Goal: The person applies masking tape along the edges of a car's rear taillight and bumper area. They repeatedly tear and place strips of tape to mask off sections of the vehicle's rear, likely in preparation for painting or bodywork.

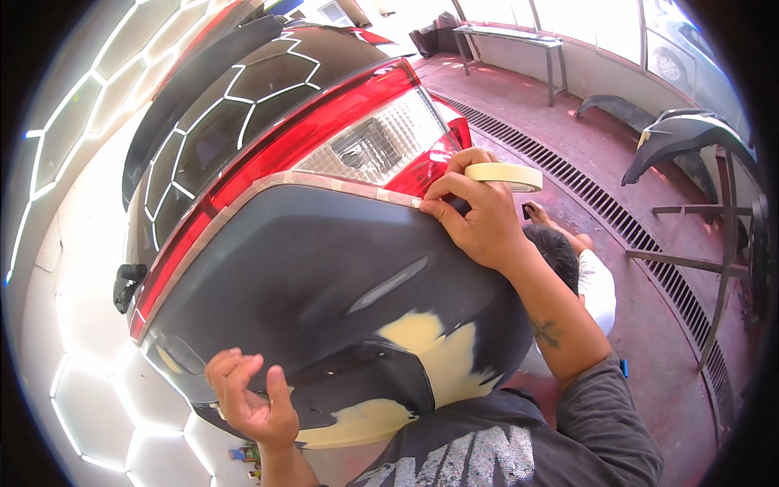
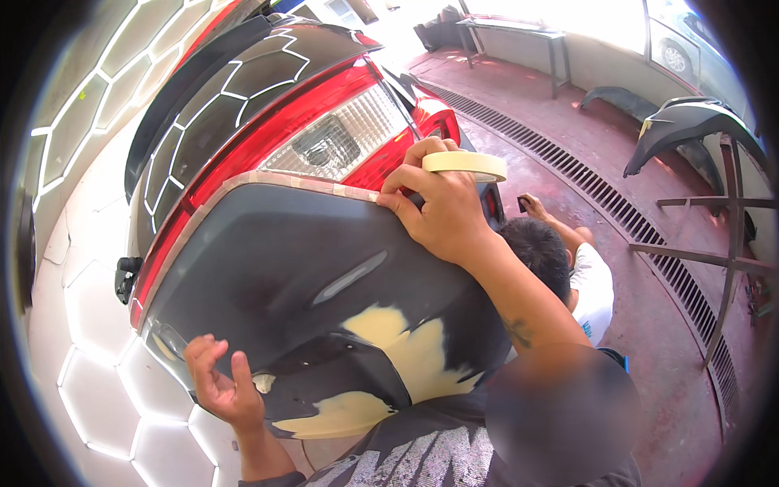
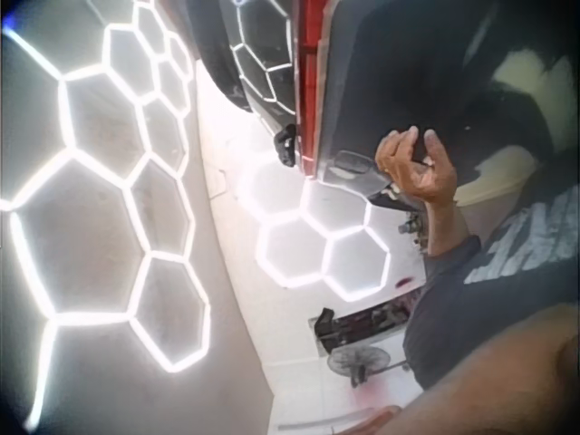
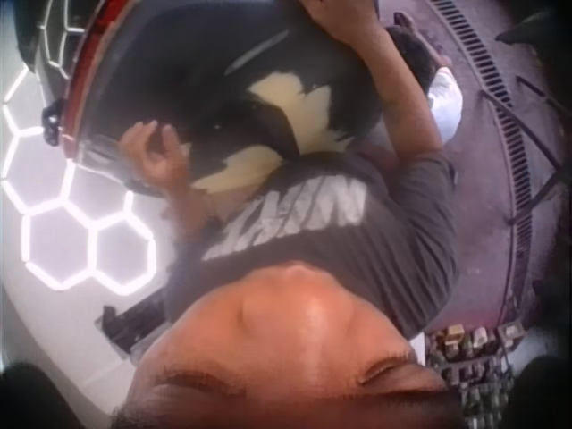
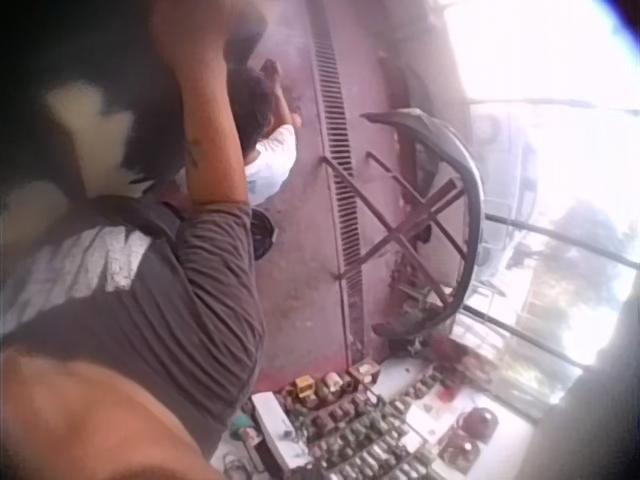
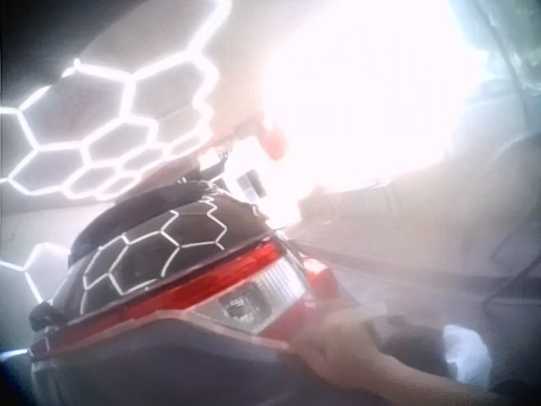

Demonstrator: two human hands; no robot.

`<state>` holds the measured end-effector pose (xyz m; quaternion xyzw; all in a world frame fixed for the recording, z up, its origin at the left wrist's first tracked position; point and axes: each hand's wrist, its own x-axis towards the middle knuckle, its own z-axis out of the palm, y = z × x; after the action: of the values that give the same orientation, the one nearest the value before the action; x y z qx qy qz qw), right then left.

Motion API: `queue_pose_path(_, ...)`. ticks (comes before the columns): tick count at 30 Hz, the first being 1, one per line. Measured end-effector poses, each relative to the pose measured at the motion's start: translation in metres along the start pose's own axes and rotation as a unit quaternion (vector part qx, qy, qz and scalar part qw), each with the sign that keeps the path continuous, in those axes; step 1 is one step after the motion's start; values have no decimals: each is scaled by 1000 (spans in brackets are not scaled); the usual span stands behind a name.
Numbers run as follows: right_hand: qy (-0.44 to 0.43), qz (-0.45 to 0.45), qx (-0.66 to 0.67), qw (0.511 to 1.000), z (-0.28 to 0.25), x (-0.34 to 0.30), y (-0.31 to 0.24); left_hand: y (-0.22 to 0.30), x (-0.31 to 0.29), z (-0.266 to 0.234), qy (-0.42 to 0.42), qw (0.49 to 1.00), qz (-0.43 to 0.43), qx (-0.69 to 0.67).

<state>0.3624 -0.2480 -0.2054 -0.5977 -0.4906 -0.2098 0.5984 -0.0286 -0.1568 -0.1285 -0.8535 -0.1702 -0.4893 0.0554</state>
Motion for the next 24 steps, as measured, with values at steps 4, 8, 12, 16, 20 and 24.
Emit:
queue_pose_path(4,70,126,-14,989,-3,8,-1,-16,-46,-16,45,997,-47,-42)
queue_pose_path(8,75,178,-56,980,-3,8,4,-23,-70,-28,82,988,-109,-75)
queue_pose_path(12,28,117,-34,992,-10,0,-14,-25,-84,-38,104,977,-164,-86)
queue_pose_path(16,0,177,-85,980,-1,9,-20,-26,-92,-40,96,974,-187,-83)
queue_pose_path(20,156,194,-92,964,10,17,-3,-26,-97,-43,125,969,-195,-84)
queue_pose_path(24,61,73,-90,991,-20,7,-18,-31,-110,-56,141,961,-229,-70)
